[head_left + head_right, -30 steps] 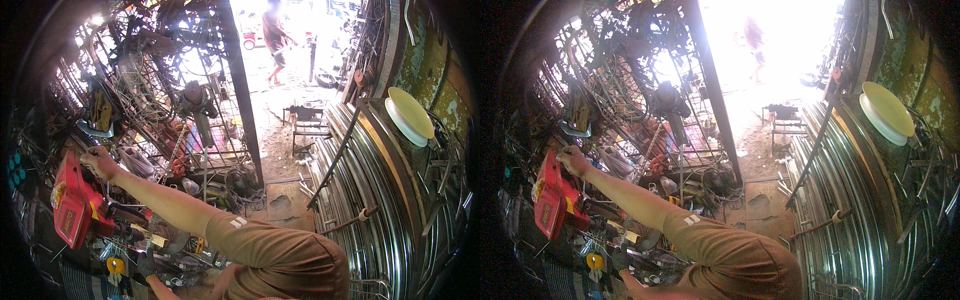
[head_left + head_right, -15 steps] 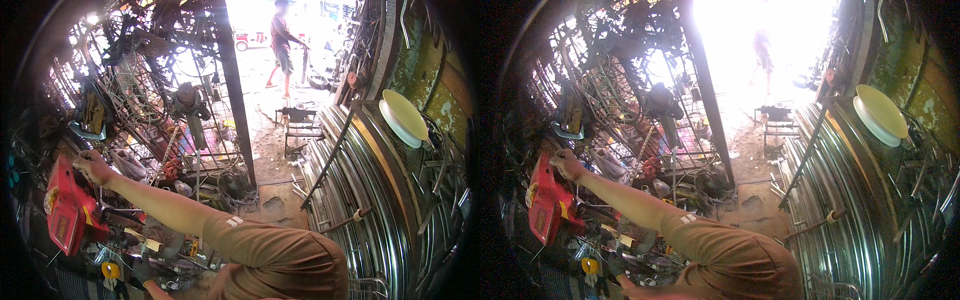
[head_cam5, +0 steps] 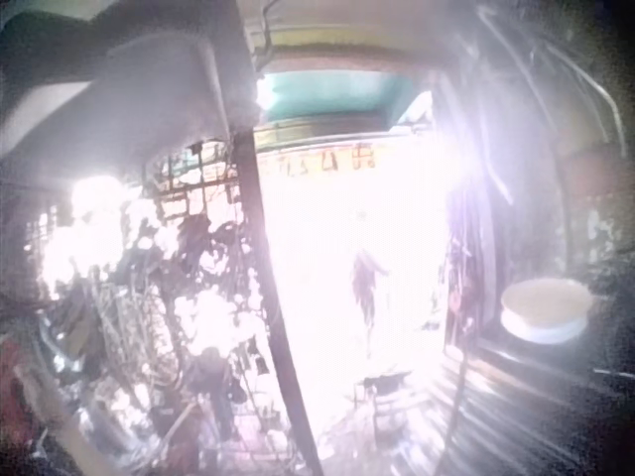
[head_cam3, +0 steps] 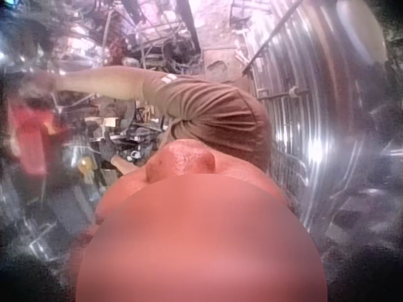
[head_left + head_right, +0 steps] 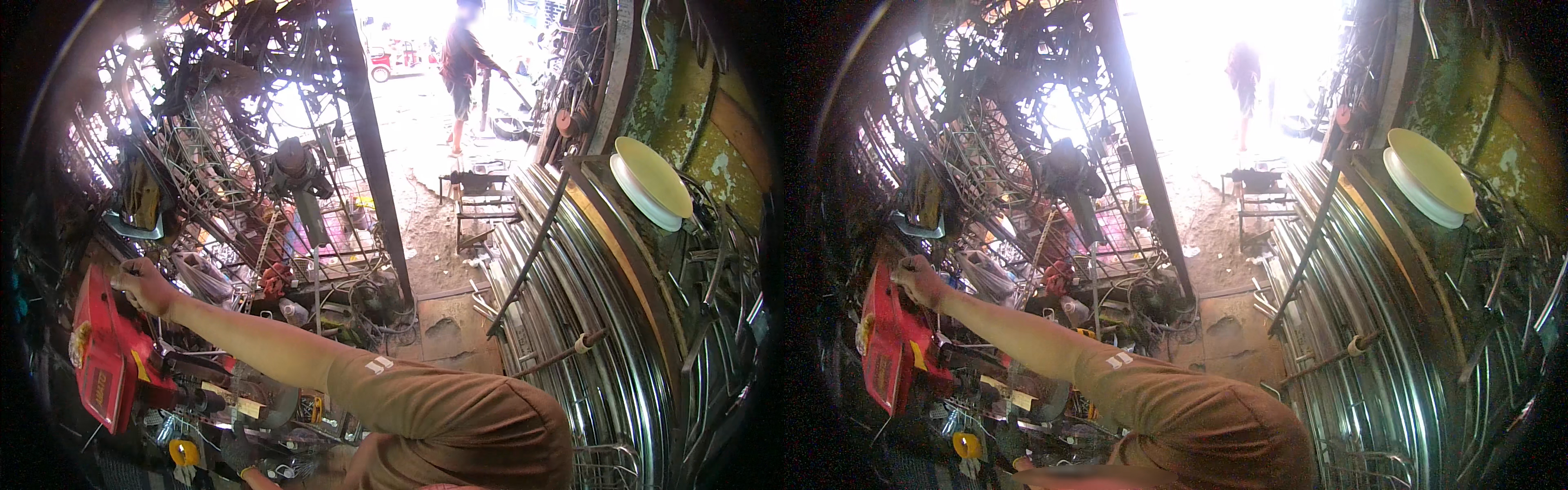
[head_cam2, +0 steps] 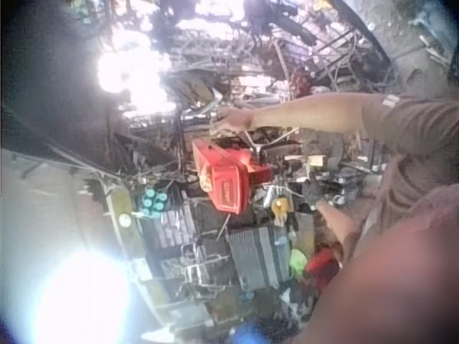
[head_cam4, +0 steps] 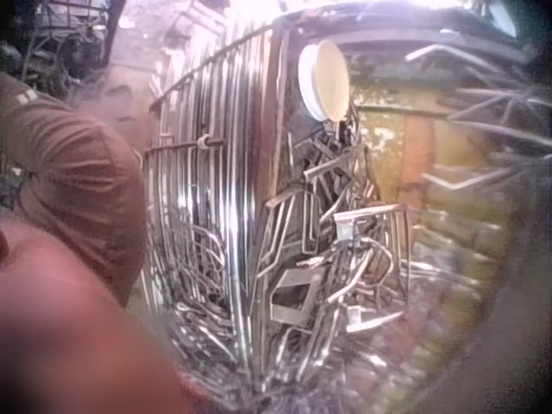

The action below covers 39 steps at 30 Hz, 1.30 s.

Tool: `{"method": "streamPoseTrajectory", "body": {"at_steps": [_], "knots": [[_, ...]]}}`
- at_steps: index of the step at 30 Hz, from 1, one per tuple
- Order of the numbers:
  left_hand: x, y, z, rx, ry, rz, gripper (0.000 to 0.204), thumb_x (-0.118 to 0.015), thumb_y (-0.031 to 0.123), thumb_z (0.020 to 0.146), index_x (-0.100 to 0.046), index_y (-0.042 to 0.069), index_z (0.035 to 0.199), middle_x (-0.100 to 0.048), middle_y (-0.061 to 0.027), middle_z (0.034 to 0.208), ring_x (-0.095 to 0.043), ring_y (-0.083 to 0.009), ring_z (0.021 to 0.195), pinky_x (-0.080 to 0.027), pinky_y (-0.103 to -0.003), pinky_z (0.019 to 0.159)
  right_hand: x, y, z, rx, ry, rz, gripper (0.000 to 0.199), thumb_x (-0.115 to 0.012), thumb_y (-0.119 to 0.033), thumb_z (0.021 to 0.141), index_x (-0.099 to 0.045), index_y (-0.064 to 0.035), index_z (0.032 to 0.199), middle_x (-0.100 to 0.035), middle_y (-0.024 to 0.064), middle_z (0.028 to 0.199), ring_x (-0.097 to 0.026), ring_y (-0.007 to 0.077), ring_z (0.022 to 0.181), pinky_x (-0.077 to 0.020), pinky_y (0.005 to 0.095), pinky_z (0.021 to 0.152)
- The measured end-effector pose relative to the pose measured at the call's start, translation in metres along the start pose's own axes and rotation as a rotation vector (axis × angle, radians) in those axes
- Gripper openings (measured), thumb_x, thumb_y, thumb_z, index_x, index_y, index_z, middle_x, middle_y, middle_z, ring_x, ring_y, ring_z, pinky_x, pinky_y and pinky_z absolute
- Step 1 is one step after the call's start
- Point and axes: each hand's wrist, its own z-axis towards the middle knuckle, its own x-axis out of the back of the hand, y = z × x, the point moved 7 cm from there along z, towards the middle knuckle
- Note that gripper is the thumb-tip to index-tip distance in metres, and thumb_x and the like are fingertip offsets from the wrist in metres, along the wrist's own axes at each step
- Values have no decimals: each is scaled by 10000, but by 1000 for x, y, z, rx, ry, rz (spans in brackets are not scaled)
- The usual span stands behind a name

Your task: The person operates a red AMATO drill press in a workshop, repeatedly lowering the lever to drill into a small metal piece clamped to the table. The operator uses both hands to control the lever and the workpiece while others are visible in the background.

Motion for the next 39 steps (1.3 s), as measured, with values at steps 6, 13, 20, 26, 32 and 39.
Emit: {"method": "streamPoseTrajectory", "body": {"at_steps": [6,13,20,26,32,39], "knots": [[-18,-19,5,22,46,-144,781,-524,591,898,-583,-140,1167,-589,-304,1210,-552,-416,1160,-424,-448,988,-3,-8,-2,15,-20,-88,228,-669,-205,864,-525,-66,973,-457,-1,603,-408,100,458,-299,282,409],[-26,-26,9,21,60,-77,767,-538,589,893,-592,-127,1163,-599,-286,1206,-558,-413,1146,-432,-442,982,-5,-10,-6,24,21,7,180,-660,-182,868,-539,-78,951,-466,-8,617,-414,94,471,-296,277,412],[12,11,-13,34,19,-129,711,-529,550,911,-594,-116,1151,-607,-301,1165,-565,-428,1111,-437,-450,961,-6,-10,-6,27,32,27,126,-644,-148,877,-534,-90,859,-489,-6,630,-404,87,454,-285,275,400],[16,14,-10,150,-37,-102,609,-542,489,920,-561,-19,1256,-586,-290,1207,-555,-413,1138,-440,-441,972,-6,-15,-10,16,101,59,106,-645,-137,871,-557,-83,846,-471,-12,624,-396,89,448,-275,275,402],[13,9,-8,-48,15,-72,743,-532,578,889,-621,-127,1106,-617,-300,1149,-572,-420,1111,-436,-450,976,-13,-25,-16,42,60,5,119,-651,-153,868,-558,-78,871,-440,-22,626,-398,85,494,-278,272,432],[-20,-23,12,71,-15,-53,759,-525,589,886,-616,-129,1116,-607,-319,1151,-575,-440,1093,-443,-464,949,-6,-3,-4,30,-2,-36,193,-661,-163,867,-526,-84,979,-501,-6,736,-435,83,585,-313,264,479]]}}
